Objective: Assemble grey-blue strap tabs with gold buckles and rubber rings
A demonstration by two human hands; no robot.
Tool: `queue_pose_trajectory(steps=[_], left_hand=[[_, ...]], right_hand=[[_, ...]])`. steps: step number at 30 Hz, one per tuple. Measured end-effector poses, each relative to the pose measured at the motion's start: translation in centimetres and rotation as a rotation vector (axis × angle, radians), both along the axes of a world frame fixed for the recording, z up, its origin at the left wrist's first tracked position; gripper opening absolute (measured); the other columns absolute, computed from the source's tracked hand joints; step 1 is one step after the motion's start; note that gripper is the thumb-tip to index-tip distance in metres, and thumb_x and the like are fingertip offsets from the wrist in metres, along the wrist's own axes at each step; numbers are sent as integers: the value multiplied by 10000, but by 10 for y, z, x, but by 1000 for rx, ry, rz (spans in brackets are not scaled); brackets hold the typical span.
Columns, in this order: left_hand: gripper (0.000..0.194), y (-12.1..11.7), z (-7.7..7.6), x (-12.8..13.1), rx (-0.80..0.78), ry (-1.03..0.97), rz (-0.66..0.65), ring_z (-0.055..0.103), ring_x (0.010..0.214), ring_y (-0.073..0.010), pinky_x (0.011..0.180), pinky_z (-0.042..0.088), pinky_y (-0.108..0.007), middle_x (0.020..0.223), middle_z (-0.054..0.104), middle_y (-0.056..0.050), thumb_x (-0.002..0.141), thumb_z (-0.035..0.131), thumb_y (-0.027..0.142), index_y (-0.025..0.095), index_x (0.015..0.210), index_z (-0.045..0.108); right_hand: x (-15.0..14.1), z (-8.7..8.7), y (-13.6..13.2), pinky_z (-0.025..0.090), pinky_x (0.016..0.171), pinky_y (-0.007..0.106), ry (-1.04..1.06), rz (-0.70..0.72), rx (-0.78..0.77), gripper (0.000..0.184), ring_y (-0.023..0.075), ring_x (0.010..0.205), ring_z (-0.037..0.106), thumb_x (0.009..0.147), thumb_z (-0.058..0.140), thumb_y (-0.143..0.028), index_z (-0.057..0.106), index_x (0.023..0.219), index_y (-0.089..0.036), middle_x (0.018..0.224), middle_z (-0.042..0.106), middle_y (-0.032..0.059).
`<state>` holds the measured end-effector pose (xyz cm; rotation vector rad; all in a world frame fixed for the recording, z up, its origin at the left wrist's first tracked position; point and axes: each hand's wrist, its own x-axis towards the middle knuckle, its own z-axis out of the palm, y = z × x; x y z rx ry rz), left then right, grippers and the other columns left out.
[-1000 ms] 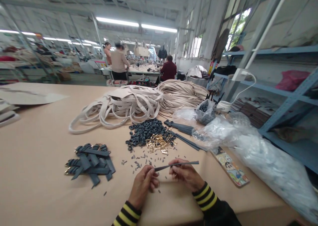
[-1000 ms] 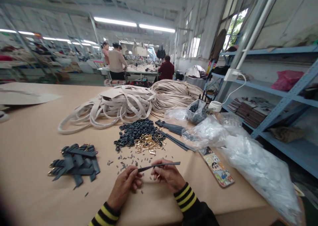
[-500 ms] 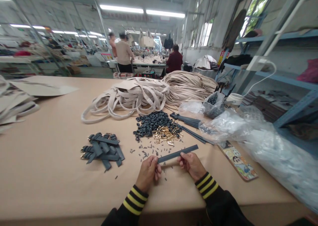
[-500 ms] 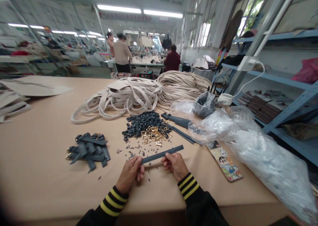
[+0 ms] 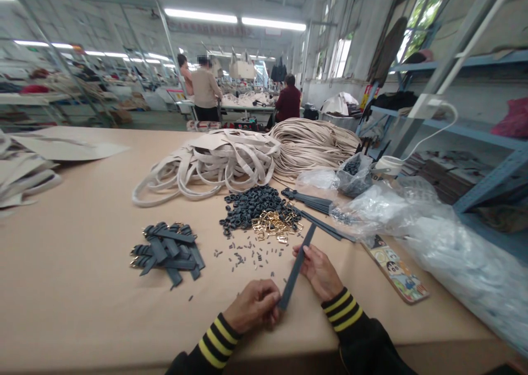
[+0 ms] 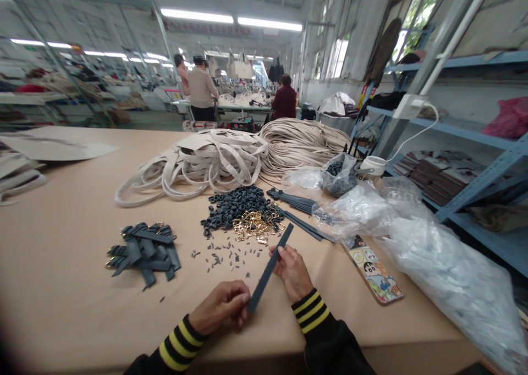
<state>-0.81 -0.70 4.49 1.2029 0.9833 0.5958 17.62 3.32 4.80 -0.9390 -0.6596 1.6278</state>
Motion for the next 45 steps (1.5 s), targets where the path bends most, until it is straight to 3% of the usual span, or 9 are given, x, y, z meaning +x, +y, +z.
queue_pose_trajectory(steps=[2, 7, 10, 19, 24, 32, 36, 40, 45], left_hand=[[280, 0, 0, 2, 5, -27, -35, 547, 417, -79, 393, 409, -153, 554, 592, -18, 746, 519, 400, 124, 696, 522], [322, 14, -7, 3, 56, -152, 344, 522, 422, -71, 345, 386, -143, 611, 586, -11, 756, 486, 456, 134, 777, 480], [334, 17, -14, 3, 47, -166, 375, 463, 357, -50, 323, 348, -126, 514, 562, 4, 761, 479, 461, 132, 710, 459], [323, 14, -15, 7, -52, -289, 491, 504, 395, -55, 328, 374, -120, 533, 561, 21, 725, 523, 452, 146, 706, 421], [304, 15, -16, 8, -67, -299, 526, 515, 396, -53, 334, 382, -116, 540, 558, 31, 713, 543, 423, 150, 722, 410], [282, 16, -20, 8, -44, -248, 543, 522, 391, -60, 335, 386, -116, 514, 553, 30, 729, 516, 407, 147, 712, 409], [254, 16, -20, 9, -37, -215, 563, 512, 374, -62, 334, 385, -120, 495, 557, 23, 742, 500, 387, 149, 743, 410], [255, 15, -18, 11, -23, -172, 603, 519, 372, -74, 346, 401, -133, 488, 568, 14, 747, 495, 375, 153, 827, 401], [294, 13, -15, 13, -31, -167, 618, 528, 369, -91, 372, 425, -159, 487, 590, -5, 749, 495, 367, 158, 918, 377]], right_hand=[[-3, 7, 0, 483, 603, 246, -32, 107, 41, 198, 105, 608, 561, 708, 619, -330, 551, 794, -165, 708, 586, -1], [-10, 6, -5, 409, 406, 197, -373, 729, 188, 254, 66, 382, 463, 774, 528, -386, 538, 778, -131, 594, 590, 2], [-13, -3, -8, 403, 404, 187, -373, 879, 239, 324, 64, 388, 462, 799, 470, -445, 533, 800, -127, 603, 591, 7], [-10, -6, -8, 387, 376, 169, -378, 891, 225, 310, 42, 351, 387, 827, 434, -433, 498, 911, -141, 613, 586, -3], [-6, -4, -8, 382, 422, 171, -362, 871, 261, 302, 57, 420, 484, 830, 425, -389, 534, 906, -118, 694, 622, 41], [0, 6, -11, 445, 502, 224, -384, 816, 86, 290, 105, 523, 577, 796, 448, -330, 561, 964, -122, 758, 642, 60], [3, 5, -11, 453, 536, 241, -399, 797, 75, 288, 117, 562, 592, 809, 431, -328, 537, 989, -130, 783, 644, 65], [3, 6, -13, 457, 553, 265, -601, 747, 199, 316, 131, 585, 585, 812, 427, -326, 485, 1049, -125, 789, 622, 65], [-4, 8, -22, 433, 670, 298, -1135, 537, 565, 442, 169, 713, 565, 708, 569, -209, 446, 1130, -174, 808, 598, 36]])
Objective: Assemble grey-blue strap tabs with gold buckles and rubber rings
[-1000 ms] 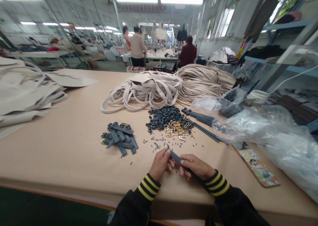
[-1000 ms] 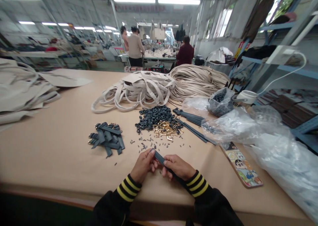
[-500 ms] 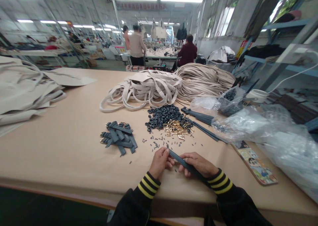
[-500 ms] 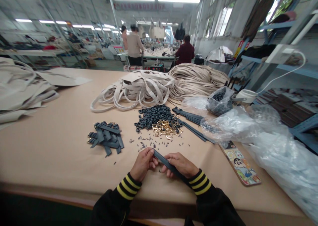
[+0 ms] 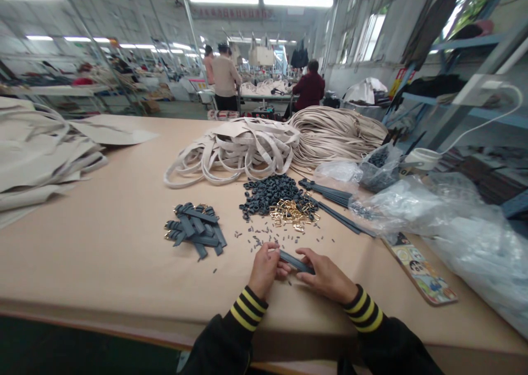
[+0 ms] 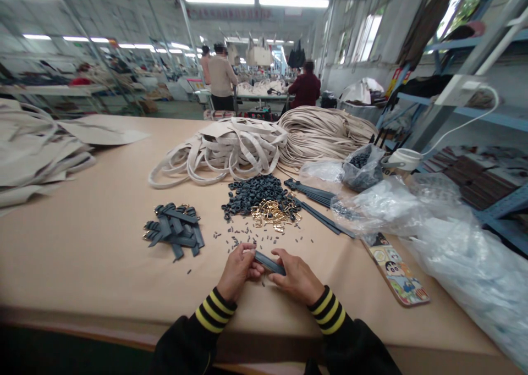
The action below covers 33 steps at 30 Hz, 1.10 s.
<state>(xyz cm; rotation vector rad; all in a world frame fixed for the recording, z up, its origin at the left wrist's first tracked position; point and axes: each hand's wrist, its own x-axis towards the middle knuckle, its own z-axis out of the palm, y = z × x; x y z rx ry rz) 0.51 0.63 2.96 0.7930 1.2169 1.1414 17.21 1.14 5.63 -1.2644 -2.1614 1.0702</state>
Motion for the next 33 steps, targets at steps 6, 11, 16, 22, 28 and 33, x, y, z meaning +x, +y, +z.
queue_pose_trajectory(steps=[6, 11, 16, 22, 28, 33], left_hand=[[310, -2, 3, 0, 13, -30, -6, 544, 394, -89, 402, 447, -165, 507, 597, 0, 742, 514, 354, 163, 943, 374], [286, -1, 4, 2, 5, -47, 0, 558, 427, -87, 403, 456, -162, 539, 600, 5, 734, 530, 370, 161, 885, 406], [325, -2, 8, 2, -3, 8, -109, 508, 335, -73, 303, 373, -132, 488, 572, 5, 746, 487, 459, 141, 696, 437], [345, -2, 9, 2, 12, 47, -150, 474, 290, -70, 262, 328, -126, 423, 537, 21, 760, 453, 469, 140, 658, 443], [344, -1, 6, 1, 15, 54, -152, 468, 285, -68, 263, 332, -128, 426, 539, 17, 766, 445, 464, 136, 660, 448], [343, -1, 6, 2, 8, 74, -146, 473, 288, -71, 265, 328, -130, 426, 535, 20, 768, 438, 460, 137, 653, 441]], right_hand=[[-14, -6, -6, 425, 736, 299, -108, -61, 244, 301, 184, 824, 546, 720, 518, -134, 472, 1013, -178, 909, 576, 60], [-17, -8, -5, 417, 703, 290, -153, -76, 324, 161, 191, 806, 558, 780, 457, -159, 501, 933, -181, 866, 594, 65], [-13, -3, 0, 400, 508, 225, -13, -22, 1, 236, 116, 461, 527, 873, 311, -240, 503, 748, -187, 570, 574, 0], [-8, 1, 5, 372, 440, 193, 199, 49, -260, 315, 78, 403, 464, 870, 328, -307, 515, 665, -157, 558, 567, -8], [-6, -2, 7, 371, 457, 190, 271, 58, -333, 190, 81, 453, 491, 816, 416, -265, 547, 762, -138, 626, 595, -1], [-6, -3, 7, 371, 461, 190, 303, 52, -400, 175, 81, 462, 493, 792, 445, -259, 561, 805, -128, 638, 599, 3]])
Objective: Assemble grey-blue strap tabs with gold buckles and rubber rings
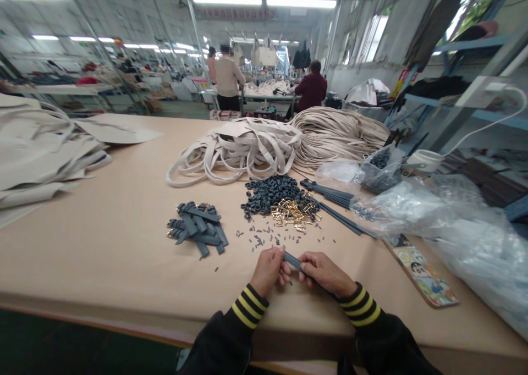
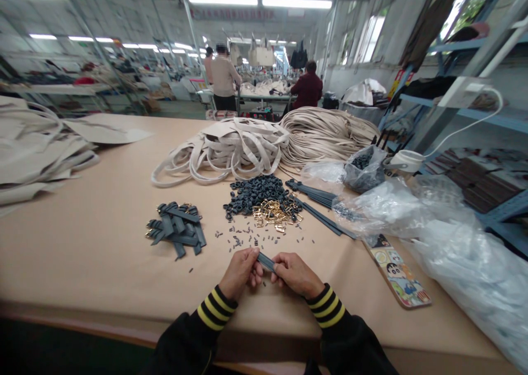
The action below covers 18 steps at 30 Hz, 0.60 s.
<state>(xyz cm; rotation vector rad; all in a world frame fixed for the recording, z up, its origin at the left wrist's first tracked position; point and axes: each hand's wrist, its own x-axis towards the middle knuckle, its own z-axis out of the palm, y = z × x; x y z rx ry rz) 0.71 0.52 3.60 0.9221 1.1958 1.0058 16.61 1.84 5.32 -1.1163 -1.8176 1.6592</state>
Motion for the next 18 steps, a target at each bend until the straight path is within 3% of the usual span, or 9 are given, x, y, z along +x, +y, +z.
queue_pose_trajectory(steps=[10, 18], left_hand=[[266, 0, 0, -1, 23, 43, -53, 437, 266, -64, 249, 283, -124, 411, 506, 58, 743, 491, 414, 164, 683, 424], [272, 0, 3, 0, 35, 119, -62, 398, 244, -68, 237, 252, -133, 357, 425, 86, 749, 472, 433, 176, 673, 429]], right_hand=[[6, -3, 1, 373, 476, 183, 65, 79, -43, 203, 70, 479, 503, 798, 455, -271, 591, 811, -120, 689, 613, 18], [13, -6, -2, 464, 573, 222, 232, 80, -407, 246, 87, 578, 559, 737, 545, -279, 613, 906, -113, 806, 631, 62]])
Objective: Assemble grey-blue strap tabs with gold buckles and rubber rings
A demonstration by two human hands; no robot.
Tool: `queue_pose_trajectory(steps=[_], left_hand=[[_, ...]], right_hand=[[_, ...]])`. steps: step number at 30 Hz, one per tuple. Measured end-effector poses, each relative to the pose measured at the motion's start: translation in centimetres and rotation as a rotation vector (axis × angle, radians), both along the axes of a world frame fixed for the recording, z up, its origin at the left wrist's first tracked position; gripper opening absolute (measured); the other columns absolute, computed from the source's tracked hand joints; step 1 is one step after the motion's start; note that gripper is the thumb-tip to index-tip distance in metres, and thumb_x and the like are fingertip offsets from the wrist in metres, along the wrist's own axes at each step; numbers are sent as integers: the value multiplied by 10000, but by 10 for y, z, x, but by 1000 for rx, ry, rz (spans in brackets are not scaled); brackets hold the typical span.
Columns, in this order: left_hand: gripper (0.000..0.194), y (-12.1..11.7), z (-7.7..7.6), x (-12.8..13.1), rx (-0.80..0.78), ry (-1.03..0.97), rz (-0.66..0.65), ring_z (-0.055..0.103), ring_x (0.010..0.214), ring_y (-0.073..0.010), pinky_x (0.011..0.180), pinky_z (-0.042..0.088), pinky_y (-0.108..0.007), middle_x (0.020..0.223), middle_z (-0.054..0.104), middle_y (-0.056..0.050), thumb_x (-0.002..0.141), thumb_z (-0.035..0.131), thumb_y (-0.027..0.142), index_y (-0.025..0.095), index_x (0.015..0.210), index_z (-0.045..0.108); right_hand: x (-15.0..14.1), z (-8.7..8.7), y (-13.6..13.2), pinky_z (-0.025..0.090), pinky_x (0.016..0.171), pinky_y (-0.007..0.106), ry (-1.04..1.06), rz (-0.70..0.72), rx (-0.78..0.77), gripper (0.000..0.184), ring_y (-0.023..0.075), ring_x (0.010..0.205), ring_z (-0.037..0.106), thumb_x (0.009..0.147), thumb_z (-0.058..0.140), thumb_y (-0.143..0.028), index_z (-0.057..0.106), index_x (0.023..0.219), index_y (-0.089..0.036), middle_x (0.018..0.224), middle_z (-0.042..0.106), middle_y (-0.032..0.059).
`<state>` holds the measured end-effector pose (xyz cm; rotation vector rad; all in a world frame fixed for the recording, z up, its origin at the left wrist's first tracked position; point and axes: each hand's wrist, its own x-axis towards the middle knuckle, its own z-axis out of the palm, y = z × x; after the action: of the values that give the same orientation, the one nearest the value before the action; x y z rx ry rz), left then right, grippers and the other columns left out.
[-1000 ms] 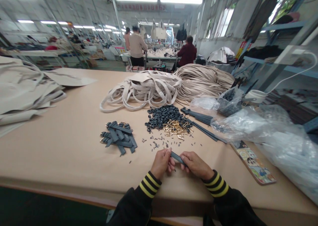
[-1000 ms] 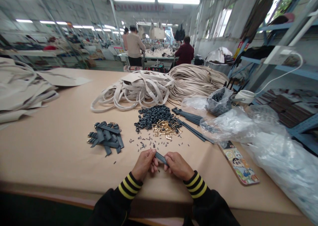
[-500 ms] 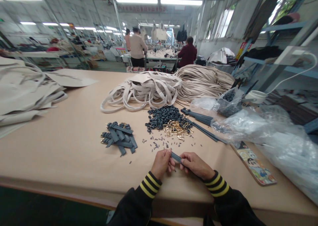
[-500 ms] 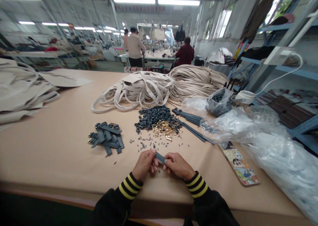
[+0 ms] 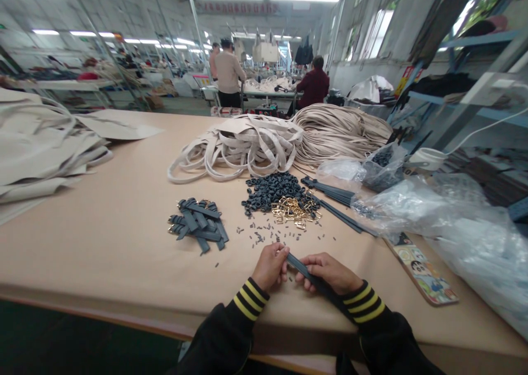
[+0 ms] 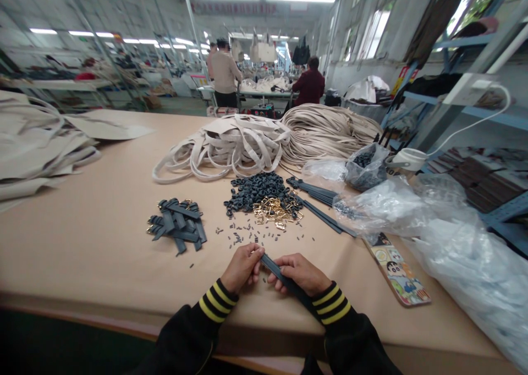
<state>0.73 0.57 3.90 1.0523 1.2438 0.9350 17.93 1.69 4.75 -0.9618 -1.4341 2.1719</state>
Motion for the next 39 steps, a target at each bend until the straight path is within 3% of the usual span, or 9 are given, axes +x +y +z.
queue_pose_trajectory(steps=[4, 8, 14, 23, 26, 28, 30, 33, 39], left_hand=[[284, 1, 0, 0, 8, 7, 0, 377, 241, -61, 239, 243, -129, 351, 405, 88, 750, 472, 442, 169, 677, 447], [254, 1, -1, -5, 28, -68, -20, 437, 324, -52, 298, 293, -134, 484, 518, 38, 731, 503, 393, 139, 725, 507], [137, -3, -5, -11, 93, -102, -22, 471, 426, -52, 426, 377, -156, 540, 546, 25, 690, 517, 245, 127, 756, 535], [135, -2, -8, -4, 62, -99, -1, 495, 419, -85, 430, 404, -194, 543, 548, 25, 726, 487, 273, 160, 781, 438], [118, -2, -6, -6, 194, 47, -16, 579, 635, -133, 610, 467, -258, 752, 613, -57, 745, 478, 259, 150, 758, 522], [156, -4, -3, -7, 301, 167, -18, 569, 863, -174, 790, 437, -293, 966, 600, -100, 761, 471, 255, 152, 750, 588], [203, -8, -1, -7, 374, 248, -35, 525, 978, -188, 877, 387, -296, 1043, 577, -101, 785, 447, 258, 161, 771, 626], [209, -14, -1, -5, 425, 314, -72, 550, 871, -170, 797, 417, -274, 911, 611, -77, 794, 448, 266, 172, 844, 628], [145, -19, -11, 7, 378, 396, 38, 552, 670, -140, 633, 423, -253, 737, 599, -38, 790, 454, 261, 151, 812, 546]], right_hand=[[1, -4, -1, 467, 564, 227, 40, -23, -59, 294, 100, 594, 571, 729, 565, -334, 609, 907, -104, 806, 633, 77], [0, -6, 0, 433, 508, 218, -23, -73, 2, 409, 86, 515, 526, 776, 486, -478, 613, 852, -96, 712, 617, 59], [-4, 2, 2, 347, 453, 183, -163, -72, 266, 250, 77, 475, 472, 748, 555, -364, 595, 765, -117, 566, 553, -15], [-15, -4, -1, 366, 436, 174, -83, -135, 222, 181, 81, 504, 487, 739, 563, -309, 524, 793, -141, 607, 544, -20], [-20, -5, -3, 373, 448, 171, 8, -168, 205, 188, 82, 544, 514, 739, 572, -310, 514, 790, -138, 675, 559, -4], [-21, -5, -3, 379, 452, 172, 33, -205, 196, 198, 81, 549, 523, 734, 580, -314, 511, 784, -135, 704, 566, 5], [-22, -5, -3, 383, 452, 175, 30, -232, 197, 212, 82, 548, 526, 726, 589, -323, 516, 776, -130, 703, 573, 10], [-22, -5, -4, 391, 450, 182, 2, -244, 210, 237, 83, 520, 518, 712, 598, -347, 528, 768, -128, 634, 573, -1], [-26, -7, -4, 418, 453, 196, -6, -285, 130, 245, 88, 467, 533, 700, 603, -349, 542, 765, -121, 560, 597, 0]])
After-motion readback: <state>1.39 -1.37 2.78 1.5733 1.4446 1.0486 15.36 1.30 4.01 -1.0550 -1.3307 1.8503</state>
